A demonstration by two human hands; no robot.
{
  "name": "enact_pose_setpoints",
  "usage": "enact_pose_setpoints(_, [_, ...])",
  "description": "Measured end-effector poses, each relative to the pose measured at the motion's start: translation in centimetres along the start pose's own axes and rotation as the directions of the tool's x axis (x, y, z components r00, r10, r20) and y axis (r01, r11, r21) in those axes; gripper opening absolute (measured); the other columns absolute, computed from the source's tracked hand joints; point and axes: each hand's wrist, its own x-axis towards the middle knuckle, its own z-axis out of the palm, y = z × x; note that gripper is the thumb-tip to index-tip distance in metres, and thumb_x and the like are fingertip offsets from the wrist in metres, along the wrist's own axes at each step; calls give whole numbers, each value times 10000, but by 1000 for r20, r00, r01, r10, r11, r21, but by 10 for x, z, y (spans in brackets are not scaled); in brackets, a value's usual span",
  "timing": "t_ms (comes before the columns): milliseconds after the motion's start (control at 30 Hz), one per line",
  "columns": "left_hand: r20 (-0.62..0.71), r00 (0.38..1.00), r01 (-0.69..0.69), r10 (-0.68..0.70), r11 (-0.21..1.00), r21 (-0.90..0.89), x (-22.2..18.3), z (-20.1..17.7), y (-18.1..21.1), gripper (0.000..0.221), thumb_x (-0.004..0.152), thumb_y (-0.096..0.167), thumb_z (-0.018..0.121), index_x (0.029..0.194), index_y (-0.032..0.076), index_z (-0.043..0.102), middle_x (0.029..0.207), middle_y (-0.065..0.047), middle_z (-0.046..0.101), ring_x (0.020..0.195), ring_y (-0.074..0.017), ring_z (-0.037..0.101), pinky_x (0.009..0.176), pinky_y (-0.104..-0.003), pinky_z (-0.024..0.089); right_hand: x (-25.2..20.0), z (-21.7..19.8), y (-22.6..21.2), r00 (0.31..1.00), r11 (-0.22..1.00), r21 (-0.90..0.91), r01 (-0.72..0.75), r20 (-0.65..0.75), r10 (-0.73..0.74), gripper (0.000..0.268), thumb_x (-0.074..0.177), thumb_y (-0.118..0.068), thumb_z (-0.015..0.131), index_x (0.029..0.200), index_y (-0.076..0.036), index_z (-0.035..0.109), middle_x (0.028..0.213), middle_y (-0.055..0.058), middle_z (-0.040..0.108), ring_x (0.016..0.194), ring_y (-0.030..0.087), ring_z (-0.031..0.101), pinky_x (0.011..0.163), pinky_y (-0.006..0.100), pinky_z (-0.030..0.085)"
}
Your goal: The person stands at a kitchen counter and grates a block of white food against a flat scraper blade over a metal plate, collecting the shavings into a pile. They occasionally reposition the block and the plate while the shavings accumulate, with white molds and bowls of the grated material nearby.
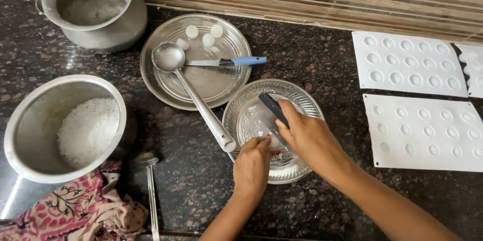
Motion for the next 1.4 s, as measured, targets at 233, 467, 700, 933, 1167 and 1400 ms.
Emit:
enact_pose_setpoints(233, [32, 999, -17, 16, 999, 29, 1, -3, 4, 185, 864, 157, 714, 1007, 69, 790, 1018, -78, 725, 977, -285, 658, 791, -410, 547, 14, 7, 12, 994, 999, -46, -1, 111, 6, 441, 942, -201, 667, 1307, -57, 467, 700, 215, 688, 599, 387, 701, 486, 487, 504])
enact_pose_setpoints(467, [22, 999, -48, 47, 998, 50, 0, -4, 4, 181, 868, 105, 686, 1017, 58, 779, 1034, -79, 717, 962, -289, 648, 793, -404, 544, 20, -6, 19, 986, 996, -63, -57, 151, 66, 443, 952, -231, 651, 1316, -61, 462, 675, 220, 677, 593, 397, 701, 489, 502, 507])
enact_pose_setpoints(700, [-17, 996, -88, 89, 995, 37, -2, -2, 2, 220, 909, 136, 680, 1079, 19, 758, 1014, -111, 712, 943, -317, 645, 810, -412, 534, 3, -14, 9, 997, 997, -28, -72, 39, 73, 460, 927, -212, 677, 1315, -76, 471, 743, 239, 701, 675, 435, 710, 517, 507, 537])
enact_pose_setpoints(933, [-10, 999, -42, 42, 998, 53, -1, 5, -1, 234, 890, 213, 718, 1041, 42, 770, 977, -102, 705, 949, -305, 652, 774, -418, 535, 5, -14, 1, 994, 997, -66, -31, 104, 38, 477, 920, -211, 685, 1322, -76, 469, 694, 209, 692, 608, 400, 705, 495, 494, 522])
enact_pose_setpoints(1167, [39, 997, -71, 68, 994, 82, 0, 0, 4, 209, 901, 189, 697, 1045, 53, 763, 965, -92, 678, 918, -295, 639, 745, -413, 538, 14, -7, 5, 992, 998, -68, 17, 126, -9, 469, 926, -205, 687, 1314, -51, 475, 663, 214, 682, 586, 388, 698, 491, 489, 507])
enact_pose_setpoints(1400, [42, 996, -78, 74, 990, 113, -1, 4, 3, 206, 922, 200, 700, 1051, 46, 746, 937, -81, 658, 919, -270, 644, 717, -420, 544, 16, -5, -10, 984, 995, -60, 85, 162, -74, 438, 929, -147, 657, 1295, -14, 457, 659, 195, 672, 575, 363, 705, 458, 459, 514])
